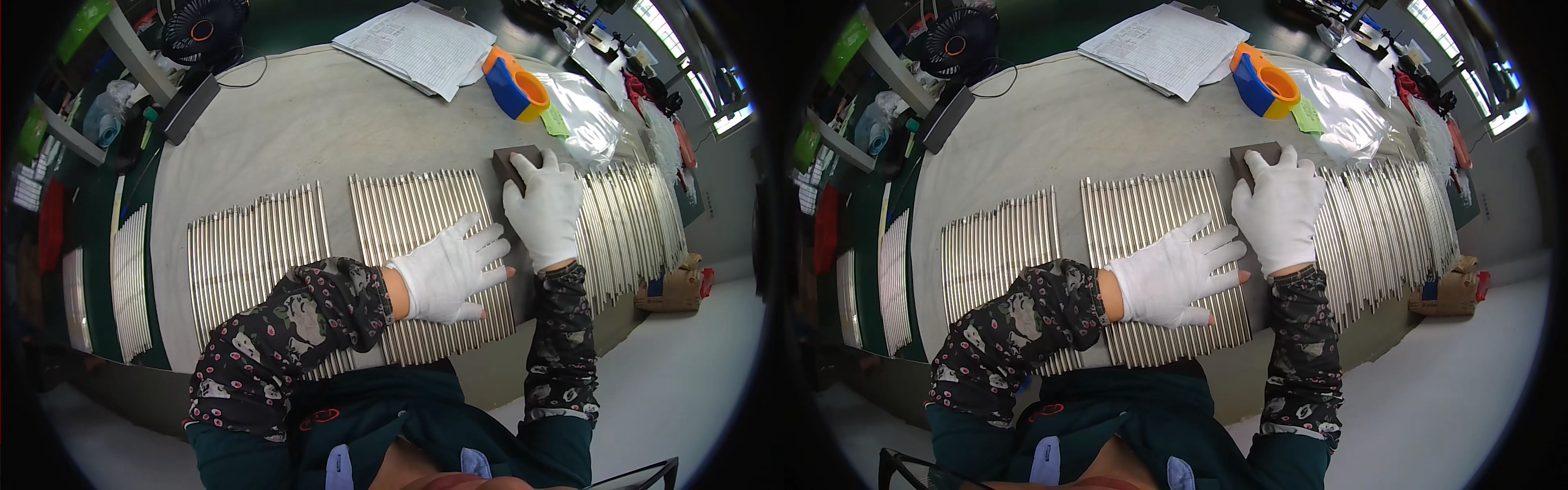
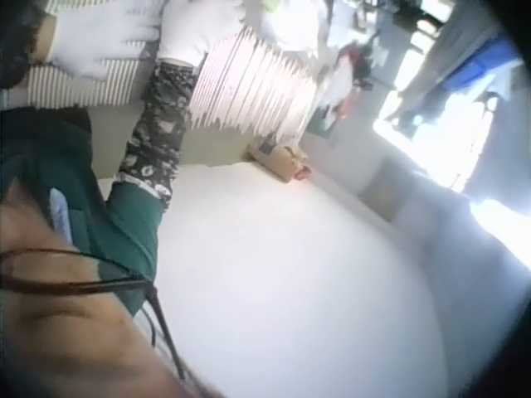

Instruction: Using a sanding block to smooth and polish a batch of thin metal rods on a workshop table.

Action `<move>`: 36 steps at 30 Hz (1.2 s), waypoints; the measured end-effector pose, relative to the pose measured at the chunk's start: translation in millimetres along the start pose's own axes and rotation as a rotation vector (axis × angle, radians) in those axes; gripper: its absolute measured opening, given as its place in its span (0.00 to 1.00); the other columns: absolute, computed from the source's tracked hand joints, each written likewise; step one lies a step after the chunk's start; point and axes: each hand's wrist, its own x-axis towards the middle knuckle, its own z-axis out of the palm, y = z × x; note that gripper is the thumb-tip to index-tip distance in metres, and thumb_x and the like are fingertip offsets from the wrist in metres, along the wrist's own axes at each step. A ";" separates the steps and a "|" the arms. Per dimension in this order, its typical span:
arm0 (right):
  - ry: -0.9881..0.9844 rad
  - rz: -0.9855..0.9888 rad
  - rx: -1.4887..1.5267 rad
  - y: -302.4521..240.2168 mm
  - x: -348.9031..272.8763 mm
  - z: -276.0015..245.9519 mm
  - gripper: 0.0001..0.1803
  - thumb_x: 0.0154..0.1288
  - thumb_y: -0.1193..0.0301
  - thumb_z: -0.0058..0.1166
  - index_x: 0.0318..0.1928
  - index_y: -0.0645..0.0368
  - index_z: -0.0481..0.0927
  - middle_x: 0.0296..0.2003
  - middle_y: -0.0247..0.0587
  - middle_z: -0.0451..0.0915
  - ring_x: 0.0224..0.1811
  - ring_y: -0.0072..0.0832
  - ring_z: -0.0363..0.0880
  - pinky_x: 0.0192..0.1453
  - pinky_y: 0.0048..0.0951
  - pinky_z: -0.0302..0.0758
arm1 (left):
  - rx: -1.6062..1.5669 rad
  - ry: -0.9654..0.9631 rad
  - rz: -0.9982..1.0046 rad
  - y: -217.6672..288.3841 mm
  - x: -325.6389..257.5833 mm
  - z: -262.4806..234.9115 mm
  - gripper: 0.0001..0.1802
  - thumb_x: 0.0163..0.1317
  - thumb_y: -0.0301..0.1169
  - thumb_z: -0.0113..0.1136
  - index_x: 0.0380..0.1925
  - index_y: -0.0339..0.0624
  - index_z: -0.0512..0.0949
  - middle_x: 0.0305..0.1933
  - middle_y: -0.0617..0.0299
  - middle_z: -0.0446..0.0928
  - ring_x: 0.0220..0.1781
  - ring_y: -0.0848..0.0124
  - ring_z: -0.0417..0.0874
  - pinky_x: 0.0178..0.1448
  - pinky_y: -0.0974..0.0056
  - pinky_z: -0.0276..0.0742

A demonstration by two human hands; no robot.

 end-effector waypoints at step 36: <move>0.021 0.021 0.051 10.5 -8.4 6.5 0.23 0.52 0.64 0.59 0.52 0.49 0.81 0.53 0.55 0.75 0.46 0.45 0.76 0.48 0.42 0.72 | 0.021 -0.087 -0.039 -0.2 -19.0 -10.0 0.35 0.58 0.55 0.56 0.60 0.45 0.71 0.65 0.48 0.65 0.70 0.55 0.62 0.73 0.46 0.52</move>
